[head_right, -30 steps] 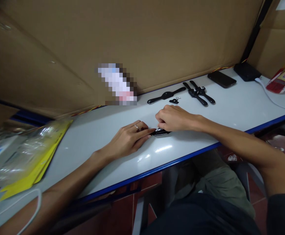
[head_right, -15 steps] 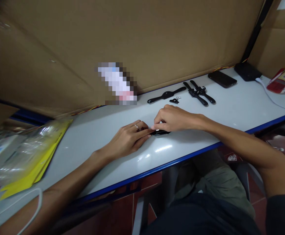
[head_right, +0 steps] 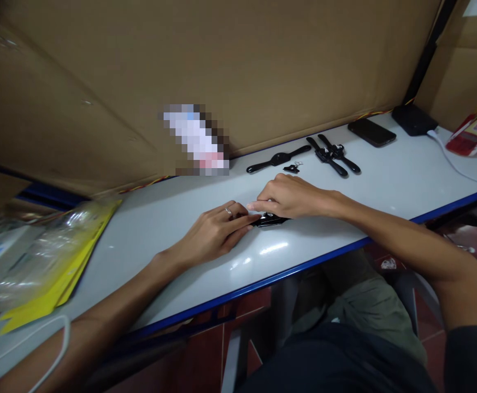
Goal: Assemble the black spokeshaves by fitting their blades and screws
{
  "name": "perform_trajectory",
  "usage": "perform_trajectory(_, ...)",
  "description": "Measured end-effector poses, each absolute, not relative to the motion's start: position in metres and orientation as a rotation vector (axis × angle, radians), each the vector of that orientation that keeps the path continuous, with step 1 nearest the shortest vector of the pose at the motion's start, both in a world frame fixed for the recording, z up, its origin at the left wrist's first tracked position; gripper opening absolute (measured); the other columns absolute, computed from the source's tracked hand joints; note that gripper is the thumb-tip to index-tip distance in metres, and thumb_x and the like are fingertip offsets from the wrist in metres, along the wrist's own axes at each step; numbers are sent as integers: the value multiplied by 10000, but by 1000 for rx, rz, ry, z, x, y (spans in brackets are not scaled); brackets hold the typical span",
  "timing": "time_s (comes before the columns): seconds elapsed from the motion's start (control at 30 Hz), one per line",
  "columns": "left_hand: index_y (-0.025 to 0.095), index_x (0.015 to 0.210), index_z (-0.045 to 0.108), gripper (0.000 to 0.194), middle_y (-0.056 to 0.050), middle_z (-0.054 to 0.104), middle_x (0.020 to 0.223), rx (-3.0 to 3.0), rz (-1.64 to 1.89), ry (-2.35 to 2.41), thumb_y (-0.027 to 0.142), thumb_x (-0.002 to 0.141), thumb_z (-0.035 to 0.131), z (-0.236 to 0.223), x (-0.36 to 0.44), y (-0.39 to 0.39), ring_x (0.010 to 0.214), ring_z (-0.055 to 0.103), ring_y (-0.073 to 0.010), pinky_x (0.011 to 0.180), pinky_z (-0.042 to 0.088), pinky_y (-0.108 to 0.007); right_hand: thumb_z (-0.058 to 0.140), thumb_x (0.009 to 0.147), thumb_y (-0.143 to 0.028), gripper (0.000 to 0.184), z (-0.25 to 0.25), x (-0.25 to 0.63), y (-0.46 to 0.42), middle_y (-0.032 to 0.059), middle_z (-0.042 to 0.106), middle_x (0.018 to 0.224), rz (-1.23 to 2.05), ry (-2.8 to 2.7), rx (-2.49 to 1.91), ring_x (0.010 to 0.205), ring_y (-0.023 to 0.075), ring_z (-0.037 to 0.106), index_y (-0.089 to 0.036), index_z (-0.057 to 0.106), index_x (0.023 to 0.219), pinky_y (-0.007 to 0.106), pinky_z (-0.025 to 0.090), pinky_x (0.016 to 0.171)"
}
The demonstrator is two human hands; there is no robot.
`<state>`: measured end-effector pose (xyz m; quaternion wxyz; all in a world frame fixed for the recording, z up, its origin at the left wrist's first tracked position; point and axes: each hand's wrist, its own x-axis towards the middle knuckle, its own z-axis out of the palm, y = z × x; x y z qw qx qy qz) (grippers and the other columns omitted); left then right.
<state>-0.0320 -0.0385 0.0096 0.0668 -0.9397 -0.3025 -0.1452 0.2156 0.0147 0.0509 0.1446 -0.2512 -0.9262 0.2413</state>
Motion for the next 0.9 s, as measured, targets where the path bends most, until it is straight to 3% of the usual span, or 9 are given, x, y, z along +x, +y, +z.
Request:
perform_trajectory(0.6,174,1216,671,283,-76,638,967,-2836,-444,-909,243,1069,439,10,-32,-38,876,597,-194,692,544,-313,525,1017,-395,534,49,216,14,-63,318,516,611,-2661,-854,550,94,259,-188,388,543,325,183,627)
perform_trajectory(0.77,173,1214,672,283,-73,636,956,-2835,-457,-902,249,1071,440,11,-32,-38,867,599,-194,687,545,-313,524,1021,-388,549,49,215,15,-78,266,503,612,-2635,-811,539,89,226,-182,421,522,323,180,626)
perform_trajectory(0.9,171,1210,673,281,-73,635,955,-2835,-457,-907,249,1070,442,10,-32,-38,880,604,-198,702,553,-321,521,1024,-395,543,47,215,15,-64,364,502,628,-2633,-806,542,87,264,-162,535,534,317,198,633)
